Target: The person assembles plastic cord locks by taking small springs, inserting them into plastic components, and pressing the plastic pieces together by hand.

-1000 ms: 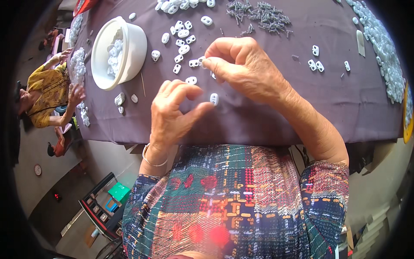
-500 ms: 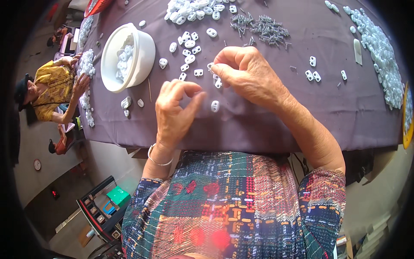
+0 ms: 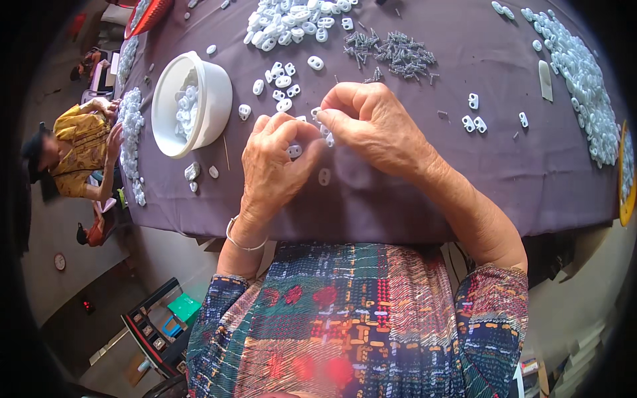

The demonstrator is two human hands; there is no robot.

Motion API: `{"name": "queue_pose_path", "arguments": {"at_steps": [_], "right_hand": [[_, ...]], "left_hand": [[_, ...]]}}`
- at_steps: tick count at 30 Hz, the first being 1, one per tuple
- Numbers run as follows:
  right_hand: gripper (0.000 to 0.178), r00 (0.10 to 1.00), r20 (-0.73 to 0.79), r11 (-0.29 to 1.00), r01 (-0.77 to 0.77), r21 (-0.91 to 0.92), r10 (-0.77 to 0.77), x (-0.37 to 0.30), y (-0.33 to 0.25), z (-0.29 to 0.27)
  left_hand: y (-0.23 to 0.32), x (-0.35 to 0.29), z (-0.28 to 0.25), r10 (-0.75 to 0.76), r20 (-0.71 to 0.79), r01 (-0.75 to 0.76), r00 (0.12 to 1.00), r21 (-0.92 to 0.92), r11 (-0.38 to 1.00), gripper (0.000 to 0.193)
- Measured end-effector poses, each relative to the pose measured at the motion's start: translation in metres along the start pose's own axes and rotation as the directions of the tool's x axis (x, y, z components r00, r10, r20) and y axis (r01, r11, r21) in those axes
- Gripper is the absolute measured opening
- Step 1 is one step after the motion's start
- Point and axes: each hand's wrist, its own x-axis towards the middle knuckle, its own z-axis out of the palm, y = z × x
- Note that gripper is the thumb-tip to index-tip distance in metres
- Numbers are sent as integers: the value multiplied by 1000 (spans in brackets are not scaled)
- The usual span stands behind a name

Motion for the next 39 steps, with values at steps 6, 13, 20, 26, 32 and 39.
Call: {"name": "queue_pose_path", "arguments": {"at_steps": [6, 13, 20, 26, 32, 39], "right_hand": [[15, 1000, -2, 1000, -8, 7, 8, 1, -1, 0], [15, 1000, -6, 1000, 2, -10, -2, 0, -3, -1], [16, 994, 70, 994, -92, 59, 88, -4, -11, -1], [13, 998, 65, 1000, -6, -3, 6, -6, -5, 4], [10, 997, 68, 995, 45, -85, -39, -6, -4, 5], [9, 997, 72, 992, 37, -120, -28, -6, -3, 4]], "left_hand": [[1, 4, 0, 51, 17, -52, 999, 89, 995, 10], [1, -2, 8, 188, -50, -178, 981, 151, 972, 12], [1, -3, -10, -370, 163, 326, 915, -838, 437, 20], [-1, -2, -15, -344, 217, 353, 913, -844, 403, 23], [0, 2, -20, -333, 295, 421, 896, -804, 420, 22], [1, 3, -20, -338, 290, 425, 895, -785, 452, 22]]}}
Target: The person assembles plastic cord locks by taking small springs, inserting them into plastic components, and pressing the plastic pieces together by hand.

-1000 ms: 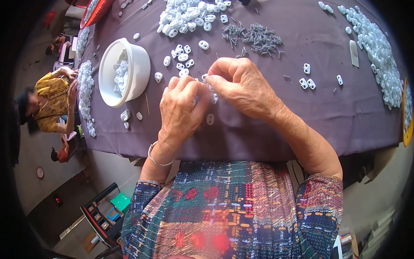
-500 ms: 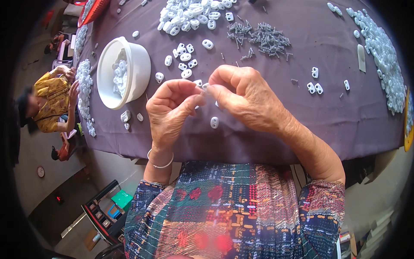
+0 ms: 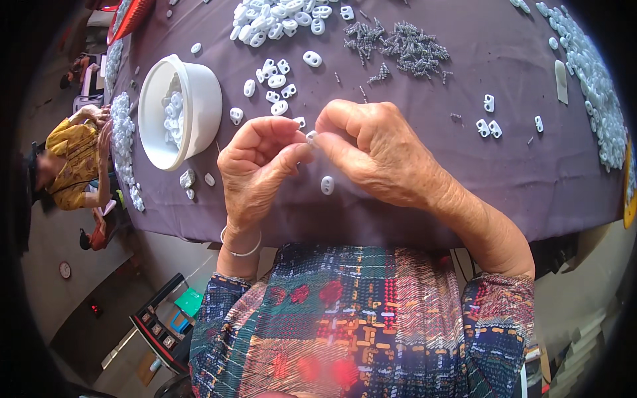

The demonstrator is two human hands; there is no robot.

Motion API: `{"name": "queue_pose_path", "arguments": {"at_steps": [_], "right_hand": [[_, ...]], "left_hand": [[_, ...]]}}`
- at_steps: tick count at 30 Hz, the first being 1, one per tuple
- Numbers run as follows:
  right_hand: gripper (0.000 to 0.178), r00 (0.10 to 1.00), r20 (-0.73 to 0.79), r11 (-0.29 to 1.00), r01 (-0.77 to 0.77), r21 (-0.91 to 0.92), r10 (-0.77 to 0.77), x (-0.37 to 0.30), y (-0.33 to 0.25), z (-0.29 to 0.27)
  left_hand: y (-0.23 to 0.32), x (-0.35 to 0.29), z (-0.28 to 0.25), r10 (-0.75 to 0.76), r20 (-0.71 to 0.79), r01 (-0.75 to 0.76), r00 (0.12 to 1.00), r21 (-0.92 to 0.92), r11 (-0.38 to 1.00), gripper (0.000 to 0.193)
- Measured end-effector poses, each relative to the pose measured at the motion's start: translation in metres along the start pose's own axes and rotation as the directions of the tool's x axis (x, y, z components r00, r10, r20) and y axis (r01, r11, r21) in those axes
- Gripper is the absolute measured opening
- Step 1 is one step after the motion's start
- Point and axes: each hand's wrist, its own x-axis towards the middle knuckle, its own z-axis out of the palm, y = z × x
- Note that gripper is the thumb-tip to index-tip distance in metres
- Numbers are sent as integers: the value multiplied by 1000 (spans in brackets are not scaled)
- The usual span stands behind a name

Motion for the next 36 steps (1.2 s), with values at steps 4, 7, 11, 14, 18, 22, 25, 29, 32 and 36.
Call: {"name": "queue_pose_path", "arguments": {"at_steps": [4, 7, 11, 14, 18, 22, 25, 29, 32, 36], "right_hand": [[8, 1000, -21, 1000, -6, 16, 6, 0, 0, 1], [8, 1000, -20, 1000, 7, 7, -7, 0, 0, 1], [8, 999, -32, 1000, 19, -22, -19, 0, 1, 2], [8, 998, -42, 998, 50, -38, -52, 0, 0, 2], [7, 996, -73, 998, 57, -3, -57, 1, 2, 1], [8, 997, -50, 998, 51, -36, -53, 0, 2, 1], [8, 997, -49, 997, 60, -47, -62, 1, 4, 2], [7, 994, -57, 993, 94, -69, -98, -1, 4, 3], [7, 986, -74, 985, 142, -96, -149, 0, 6, 4], [7, 976, -78, 972, 191, -139, -203, 2, 8, 3]], "left_hand": [[1, -1, 0, -14, 2, 14, 1000, 2, 1000, 22], [1, -1, 1, -17, 1, 17, 1000, 11, 1000, 21], [0, -1, 2, -8, -2, 8, 1000, 29, 1000, 21], [0, -1, 2, 0, -3, 0, 1000, 33, 999, 21], [-1, 0, 1, -3, -2, 4, 1000, 43, 999, 21], [0, 0, 1, 0, -8, 1, 1000, 36, 999, 21], [-2, 0, 1, 1, -10, 0, 1000, 25, 1000, 21], [-1, -2, 3, 8, -12, -8, 1000, 34, 999, 21], [-2, -2, 3, 9, -15, -8, 1000, 48, 999, 20], [-7, 0, 4, 40, -12, -39, 999, 105, 994, 19]]}}
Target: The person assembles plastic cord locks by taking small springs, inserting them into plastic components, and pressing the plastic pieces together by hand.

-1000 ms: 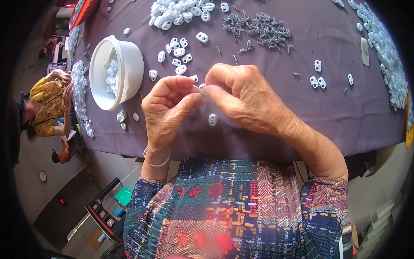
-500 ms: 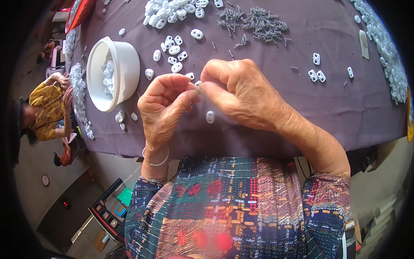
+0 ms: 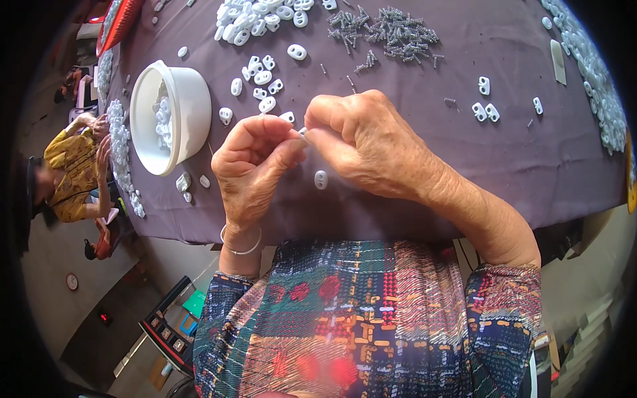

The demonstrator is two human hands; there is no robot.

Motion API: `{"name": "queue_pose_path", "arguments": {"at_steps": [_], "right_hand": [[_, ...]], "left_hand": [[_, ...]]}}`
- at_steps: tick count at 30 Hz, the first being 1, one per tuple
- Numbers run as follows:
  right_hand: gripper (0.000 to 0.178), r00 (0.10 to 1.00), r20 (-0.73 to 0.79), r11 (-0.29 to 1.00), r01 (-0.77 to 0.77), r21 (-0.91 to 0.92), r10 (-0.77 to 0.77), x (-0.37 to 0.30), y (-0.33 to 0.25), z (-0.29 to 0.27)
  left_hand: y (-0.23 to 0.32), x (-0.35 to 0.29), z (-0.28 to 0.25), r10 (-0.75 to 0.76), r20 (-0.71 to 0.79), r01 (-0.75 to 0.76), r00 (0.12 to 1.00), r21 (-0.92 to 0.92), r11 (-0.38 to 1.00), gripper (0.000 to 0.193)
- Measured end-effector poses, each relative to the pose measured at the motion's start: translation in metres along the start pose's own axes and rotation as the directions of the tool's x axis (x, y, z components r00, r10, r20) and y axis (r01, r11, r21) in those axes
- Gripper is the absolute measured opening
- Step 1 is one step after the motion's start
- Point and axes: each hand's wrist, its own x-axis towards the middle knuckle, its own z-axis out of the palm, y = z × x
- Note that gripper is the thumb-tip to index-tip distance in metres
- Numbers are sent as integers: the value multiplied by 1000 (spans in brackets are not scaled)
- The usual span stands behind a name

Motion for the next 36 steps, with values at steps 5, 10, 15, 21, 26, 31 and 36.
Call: {"name": "queue_pose_path", "arguments": {"at_steps": [5, 10, 15, 21, 26, 31, 36], "right_hand": [[7, 1000, 5, 1000, -19, 4, 19, 1, 1, 3], [9, 998, 31, 998, -59, 24, 58, 2, 4, 4], [16, 941, 122, 911, -336, 238, 315, 4, -9, -5], [18, 938, 128, 893, -347, 285, 324, 3, -10, -5], [18, 937, 126, 887, -348, 303, 325, 3, -10, -5], [18, 940, 120, 899, -340, 276, 319, 4, -10, -5], [18, 943, 93, 908, -333, 253, 320, 3, -10, -5]], "left_hand": [[0, 0, -1, -4, -10, 4, 1000, -33, 999, 18], [0, 3, -3, -12, 10, 13, 1000, -68, 998, 24], [5, 4, -5, 57, 8, -56, 998, -136, 989, 36], [1, 0, -9, 31, 25, -31, 999, -11, 999, 16], [-2, 0, -6, -7, 75, 7, 997, -1, 1000, 15], [-4, 0, 0, 6, 54, -4, 999, -43, 999, 12], [-8, 0, 6, 82, -7, -82, 997, -31, 996, 10]]}}
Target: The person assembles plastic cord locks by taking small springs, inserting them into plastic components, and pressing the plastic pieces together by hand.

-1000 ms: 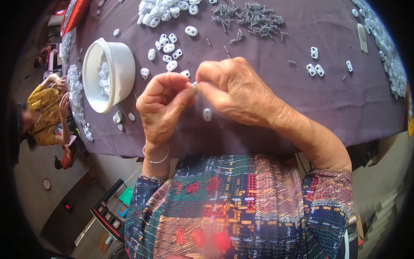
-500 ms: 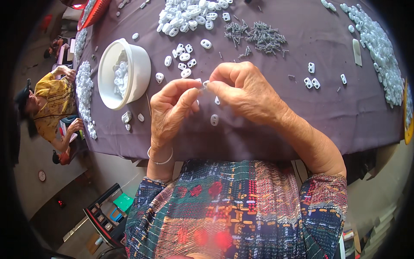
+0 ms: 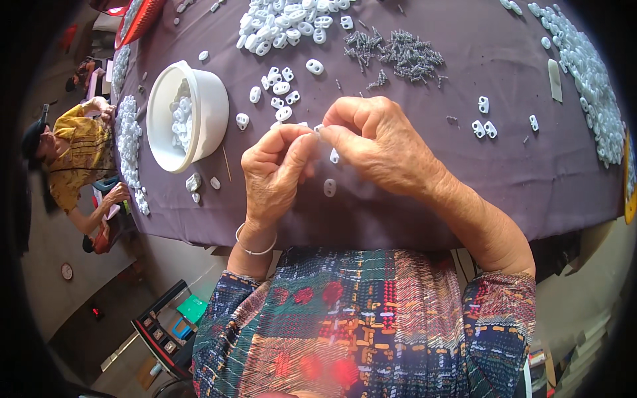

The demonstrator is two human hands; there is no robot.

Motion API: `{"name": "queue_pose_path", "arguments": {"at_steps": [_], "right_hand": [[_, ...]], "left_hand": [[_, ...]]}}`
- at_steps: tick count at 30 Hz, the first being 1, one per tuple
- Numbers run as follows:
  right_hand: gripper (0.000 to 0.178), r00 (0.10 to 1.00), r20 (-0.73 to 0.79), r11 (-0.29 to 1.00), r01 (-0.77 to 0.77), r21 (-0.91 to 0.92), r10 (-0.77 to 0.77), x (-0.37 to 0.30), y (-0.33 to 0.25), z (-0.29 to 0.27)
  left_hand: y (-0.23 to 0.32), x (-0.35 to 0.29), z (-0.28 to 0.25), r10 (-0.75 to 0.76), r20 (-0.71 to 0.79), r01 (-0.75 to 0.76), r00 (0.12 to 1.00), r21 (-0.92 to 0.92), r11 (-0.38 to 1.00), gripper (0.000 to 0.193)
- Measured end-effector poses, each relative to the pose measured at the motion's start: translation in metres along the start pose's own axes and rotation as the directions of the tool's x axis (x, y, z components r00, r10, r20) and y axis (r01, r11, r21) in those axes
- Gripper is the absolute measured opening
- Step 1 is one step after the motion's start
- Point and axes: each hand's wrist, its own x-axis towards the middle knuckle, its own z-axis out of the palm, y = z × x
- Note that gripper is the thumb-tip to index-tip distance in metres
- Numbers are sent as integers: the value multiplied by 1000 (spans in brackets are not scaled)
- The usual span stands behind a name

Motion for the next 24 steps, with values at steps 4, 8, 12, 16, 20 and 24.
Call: {"name": "queue_pose_path", "arguments": {"at_steps": [4, 8, 12, 16, 20, 24], "right_hand": [[17, 999, -6, 999, 31, -41, -32, 1, 2, 1], [16, 1000, -5, 1000, 4, -2, -4, 1, 2, 2], [16, 998, 15, 995, -62, 84, 61, 1, -2, 3], [16, 999, 16, 996, -48, 70, 47, 1, -1, 2], [17, 998, 30, 988, -54, 143, 50, 2, 0, 1], [18, 996, 44, 980, -80, 183, 73, 2, 3, 1]], "left_hand": [[0, 2, -2, 16, 11, -16, 1000, 51, 999, 9], [0, 2, -1, 34, -6, -34, 999, 56, 998, 8], [-2, 2, -1, 46, -11, -45, 999, 48, 998, 8], [-2, 1, 1, 61, -14, -60, 998, 48, 997, 8], [-2, 1, -2, 81, -31, -76, 996, 129, 989, 10], [3, 1, -11, 107, -62, -98, 992, 126, 987, 19]]}}
